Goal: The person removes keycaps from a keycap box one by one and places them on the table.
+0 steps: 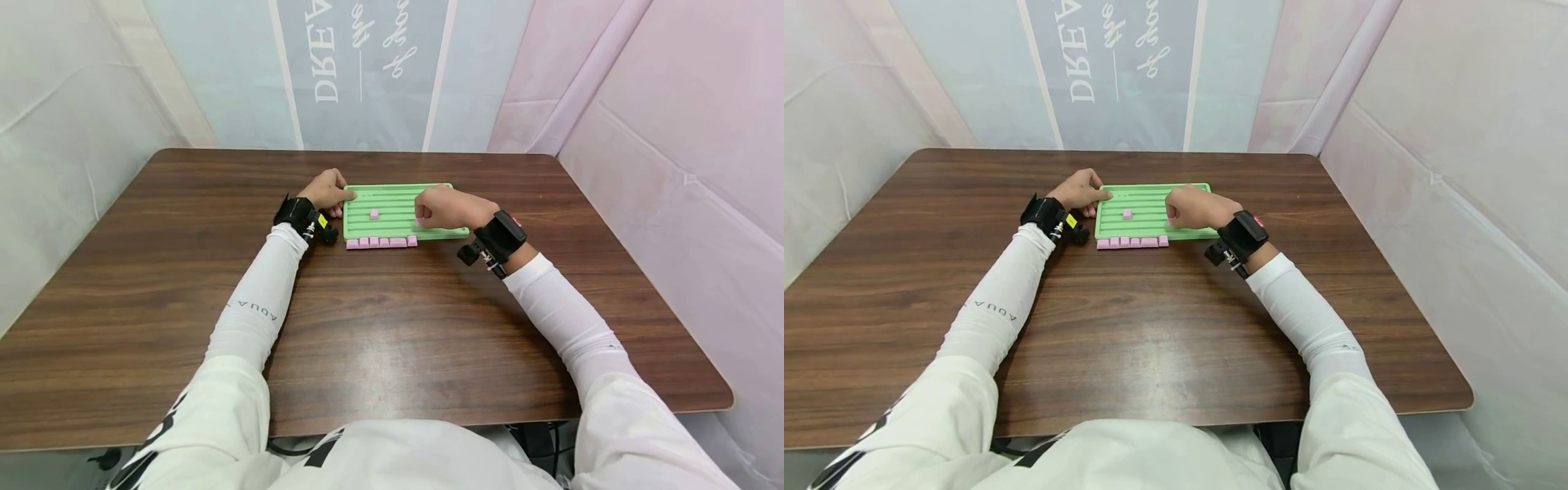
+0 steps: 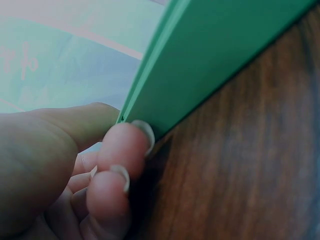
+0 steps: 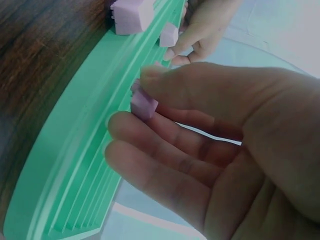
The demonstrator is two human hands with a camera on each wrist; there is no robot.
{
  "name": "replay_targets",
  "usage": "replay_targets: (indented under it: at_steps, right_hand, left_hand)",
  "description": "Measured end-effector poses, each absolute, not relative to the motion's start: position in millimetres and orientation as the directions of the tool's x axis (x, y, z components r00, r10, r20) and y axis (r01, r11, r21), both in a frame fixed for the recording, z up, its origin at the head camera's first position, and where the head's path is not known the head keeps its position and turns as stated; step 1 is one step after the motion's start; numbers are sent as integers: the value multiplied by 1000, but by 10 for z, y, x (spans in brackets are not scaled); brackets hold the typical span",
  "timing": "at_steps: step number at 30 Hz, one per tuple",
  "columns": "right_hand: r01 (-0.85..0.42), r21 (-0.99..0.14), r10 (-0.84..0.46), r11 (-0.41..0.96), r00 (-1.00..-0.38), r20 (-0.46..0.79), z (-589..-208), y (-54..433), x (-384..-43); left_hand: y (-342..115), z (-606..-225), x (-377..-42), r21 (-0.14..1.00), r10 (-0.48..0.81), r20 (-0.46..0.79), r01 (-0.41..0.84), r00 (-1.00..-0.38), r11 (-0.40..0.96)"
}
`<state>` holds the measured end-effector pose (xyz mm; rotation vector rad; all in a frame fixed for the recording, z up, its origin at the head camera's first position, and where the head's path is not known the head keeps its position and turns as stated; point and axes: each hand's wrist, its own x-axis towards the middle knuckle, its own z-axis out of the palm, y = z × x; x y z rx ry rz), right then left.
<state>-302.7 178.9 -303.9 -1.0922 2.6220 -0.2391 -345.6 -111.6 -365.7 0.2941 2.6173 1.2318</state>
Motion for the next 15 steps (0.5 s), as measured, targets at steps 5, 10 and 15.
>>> replay_targets:
  at_steps: [5, 10, 15]
  right_hand:
    - [-666, -263, -716, 698, -656, -239, -3023, 1805, -3018]
    - [-672, -252, -717, 697, -639, -278, -2998, 1803, -3008]
    - [-676, -247, -718, 694, -627, -301, -2972, 1788, -2982]
  left_hand:
    - [-1107, -3652, -3433, 778, 273, -124, 77, -954, 624]
    - [-1092, -3640, -3432, 778, 272, -119, 81, -955, 623]
    - [-1087, -3646, -3440, 774, 271, -113, 86, -956, 627]
